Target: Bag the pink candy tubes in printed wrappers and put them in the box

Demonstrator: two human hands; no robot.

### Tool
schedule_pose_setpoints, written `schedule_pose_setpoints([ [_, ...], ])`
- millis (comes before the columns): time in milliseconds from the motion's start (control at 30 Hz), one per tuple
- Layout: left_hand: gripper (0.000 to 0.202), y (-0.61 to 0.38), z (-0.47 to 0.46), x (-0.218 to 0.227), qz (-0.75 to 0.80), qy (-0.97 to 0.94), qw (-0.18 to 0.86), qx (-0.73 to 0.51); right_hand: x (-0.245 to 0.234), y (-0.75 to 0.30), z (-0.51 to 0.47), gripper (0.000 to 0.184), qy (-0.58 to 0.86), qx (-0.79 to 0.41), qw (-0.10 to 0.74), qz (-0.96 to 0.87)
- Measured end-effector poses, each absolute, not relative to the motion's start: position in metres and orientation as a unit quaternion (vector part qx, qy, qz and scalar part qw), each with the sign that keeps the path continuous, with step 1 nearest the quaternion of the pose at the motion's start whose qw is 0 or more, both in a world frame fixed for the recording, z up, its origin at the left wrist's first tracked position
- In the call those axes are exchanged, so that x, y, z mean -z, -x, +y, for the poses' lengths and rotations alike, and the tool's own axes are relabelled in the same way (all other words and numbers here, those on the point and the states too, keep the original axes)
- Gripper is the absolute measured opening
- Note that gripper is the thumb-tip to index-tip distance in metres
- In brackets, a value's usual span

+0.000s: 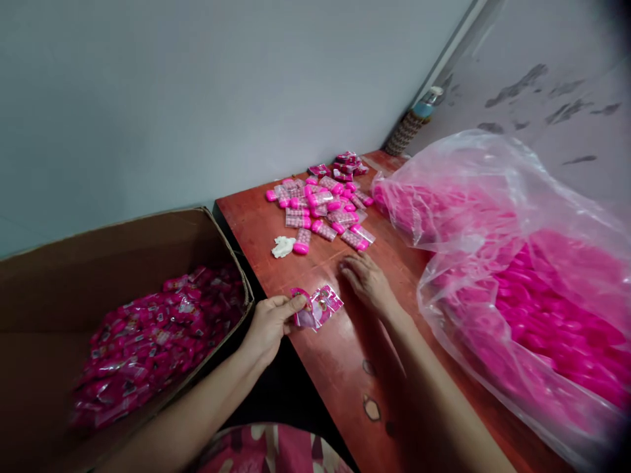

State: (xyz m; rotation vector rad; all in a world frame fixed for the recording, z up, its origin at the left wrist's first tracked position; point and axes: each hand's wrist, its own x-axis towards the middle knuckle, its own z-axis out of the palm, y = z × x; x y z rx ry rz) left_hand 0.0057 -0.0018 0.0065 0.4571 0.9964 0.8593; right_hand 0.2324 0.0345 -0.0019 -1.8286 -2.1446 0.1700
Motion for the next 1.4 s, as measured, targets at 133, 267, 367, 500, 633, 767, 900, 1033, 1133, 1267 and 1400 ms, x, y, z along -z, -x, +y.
schedule_pose_setpoints([
  [133, 0.022, -0.004, 0.000, -0.008, 0.433, -0.172, 0.783, -0.412, 0.002, -0.242, 0.007, 0.037, 0.662, -0.038, 0.240, -0.709],
  [267, 0.017, -0.009, -0.002, -0.013, 0.425, -0.161, 0.788, -0.415, -0.008, -0.232, 0.000, 0.054, 0.807, -0.035, 0.177, -0.563],
  [367, 0.018, -0.008, -0.003, -0.015, 0.438, -0.139, 0.779, -0.427, -0.012, -0.223, 0.011, 0.050, 0.836, -0.091, 0.107, -0.530],
  [500, 0.018, -0.005, -0.003, -0.016, 0.440, -0.084, 0.767, -0.460, -0.014, -0.217, 0.016, 0.034, 0.824, -0.156, 0.130, -0.529],
  [633, 0.018, -0.005, -0.002, -0.014, 0.432, -0.023, 0.760, -0.486, -0.021, -0.197, -0.016, 0.031, 0.740, -0.332, 0.338, -0.477],
  [767, 0.016, -0.009, 0.000, -0.011, 0.419, 0.016, 0.764, -0.490, -0.027, -0.154, -0.066, 0.029, 0.616, -0.510, 0.466, -0.380],
  [900, 0.013, -0.016, -0.001, -0.011, 0.403, 0.027, 0.769, -0.496, -0.022, -0.121, -0.089, 0.026, 0.602, -0.538, 0.491, -0.328],
  [1033, 0.015, -0.020, -0.004, -0.013, 0.374, -0.004, 0.777, -0.507, -0.011, -0.112, -0.088, 0.025, 0.604, -0.529, 0.508, -0.313],
  [1133, 0.020, -0.020, -0.007, -0.015, 0.366, -0.039, 0.777, -0.510, -0.008, -0.111, -0.085, 0.025, 0.596, -0.532, 0.513, -0.315],
  [1267, 0.030, -0.016, -0.008, -0.019, 0.355, -0.095, 0.786, -0.497, -0.006, -0.111, -0.084, 0.024, 0.555, -0.576, 0.517, -0.306],
  [1400, 0.033, -0.013, -0.009, -0.020, 0.329, -0.164, 0.805, -0.465, -0.005, -0.110, -0.083, 0.024, 0.562, -0.560, 0.525, -0.307],
])
